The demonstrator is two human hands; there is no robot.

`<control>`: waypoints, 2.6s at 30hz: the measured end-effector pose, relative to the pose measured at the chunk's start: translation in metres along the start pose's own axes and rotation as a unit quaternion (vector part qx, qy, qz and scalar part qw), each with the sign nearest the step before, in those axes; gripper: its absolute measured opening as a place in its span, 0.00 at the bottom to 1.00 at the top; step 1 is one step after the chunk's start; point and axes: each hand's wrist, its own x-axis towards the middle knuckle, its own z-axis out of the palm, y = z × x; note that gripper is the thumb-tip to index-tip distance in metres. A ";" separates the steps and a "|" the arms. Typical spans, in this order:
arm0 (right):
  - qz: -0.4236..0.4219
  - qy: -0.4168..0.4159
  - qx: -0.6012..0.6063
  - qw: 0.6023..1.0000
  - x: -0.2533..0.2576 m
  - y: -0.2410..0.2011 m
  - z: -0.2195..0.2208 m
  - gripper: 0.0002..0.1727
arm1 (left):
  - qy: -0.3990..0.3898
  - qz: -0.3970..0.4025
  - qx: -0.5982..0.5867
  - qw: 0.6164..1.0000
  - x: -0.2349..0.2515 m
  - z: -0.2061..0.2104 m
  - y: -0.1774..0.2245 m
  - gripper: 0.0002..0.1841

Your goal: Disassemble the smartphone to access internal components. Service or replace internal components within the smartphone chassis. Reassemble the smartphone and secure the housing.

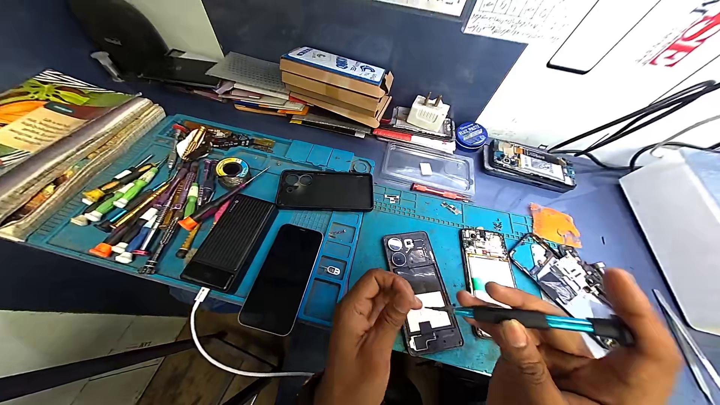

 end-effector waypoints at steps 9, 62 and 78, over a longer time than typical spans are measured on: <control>-0.091 -0.056 -0.071 0.992 0.000 -0.003 0.003 0.40 | -0.024 -0.147 -0.147 0.978 0.000 0.001 0.010 0.10; -0.103 -0.236 -0.399 0.880 0.089 0.079 0.040 0.34 | -0.145 0.192 0.387 0.890 -0.013 -0.008 -0.045 0.16; -0.054 -0.283 -0.426 0.858 0.097 0.068 0.045 0.36 | -0.153 0.184 0.415 0.878 -0.012 -0.007 -0.044 0.15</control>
